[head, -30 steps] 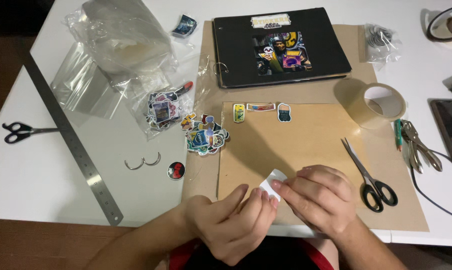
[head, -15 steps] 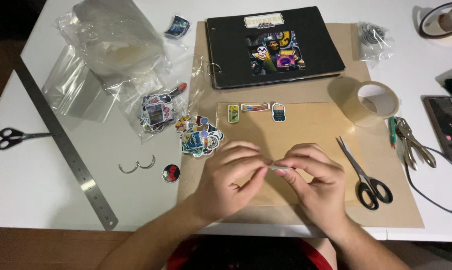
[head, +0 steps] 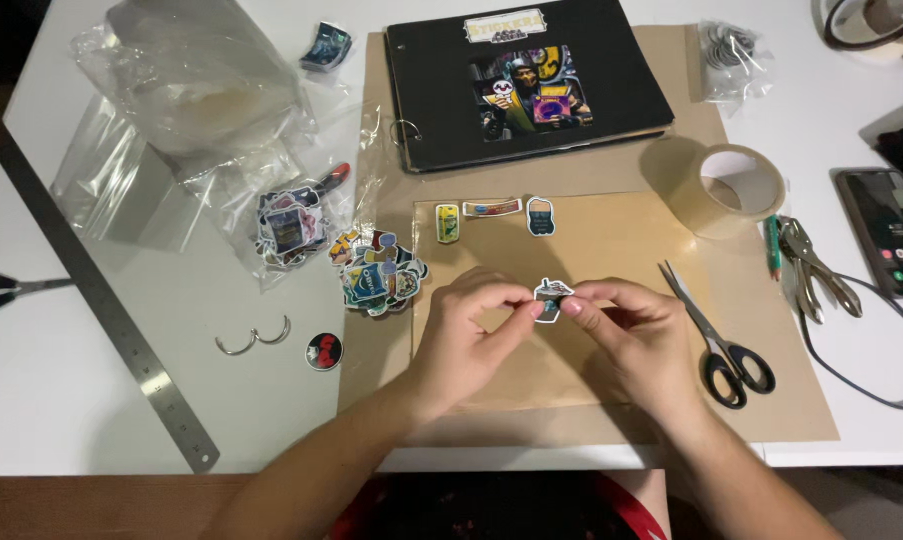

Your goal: The person cuts small pieces of clear tape with scissors and uses them to affix various stickers onto a brown paper envelope. The person repeatedly picks stickers from a pile, applies tape, and presses them onto the envelope surface.

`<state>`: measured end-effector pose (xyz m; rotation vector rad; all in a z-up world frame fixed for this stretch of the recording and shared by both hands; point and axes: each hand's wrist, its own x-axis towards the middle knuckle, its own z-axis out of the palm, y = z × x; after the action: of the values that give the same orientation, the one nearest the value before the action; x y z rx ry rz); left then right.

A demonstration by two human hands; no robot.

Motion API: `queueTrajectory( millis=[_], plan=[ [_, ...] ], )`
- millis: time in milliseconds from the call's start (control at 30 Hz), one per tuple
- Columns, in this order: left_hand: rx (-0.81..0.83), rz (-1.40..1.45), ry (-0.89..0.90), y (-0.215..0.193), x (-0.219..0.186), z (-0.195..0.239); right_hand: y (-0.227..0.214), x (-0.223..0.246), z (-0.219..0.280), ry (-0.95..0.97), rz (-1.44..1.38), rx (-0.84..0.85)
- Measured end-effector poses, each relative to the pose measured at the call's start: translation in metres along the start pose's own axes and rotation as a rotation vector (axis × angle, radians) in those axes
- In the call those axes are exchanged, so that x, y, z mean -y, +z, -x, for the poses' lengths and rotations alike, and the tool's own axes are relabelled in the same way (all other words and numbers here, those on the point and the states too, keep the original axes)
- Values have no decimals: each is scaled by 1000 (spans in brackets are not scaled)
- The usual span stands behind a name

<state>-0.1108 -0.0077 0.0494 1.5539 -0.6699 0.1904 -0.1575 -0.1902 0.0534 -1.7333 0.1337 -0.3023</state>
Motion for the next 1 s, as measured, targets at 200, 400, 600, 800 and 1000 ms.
queueTrajectory(
  millis=[200, 400, 600, 800, 1000],
  plan=[
    [89, -467, 37, 15, 46, -14, -29, -27, -54, 68, 73, 29],
    [454, -845, 139, 31, 88, -42, -45, -89, -134, 115, 225, 117],
    [584, -860, 6, 31, 112, -39, -41, -141, -169, 222, 343, 238],
    [646, -938, 9, 28, 105, -39, -36, -155, -168, 209, 321, 141],
    [642, -935, 9, 30, 113, -37, -32, -142, -162, 135, 497, 182]
  ],
)
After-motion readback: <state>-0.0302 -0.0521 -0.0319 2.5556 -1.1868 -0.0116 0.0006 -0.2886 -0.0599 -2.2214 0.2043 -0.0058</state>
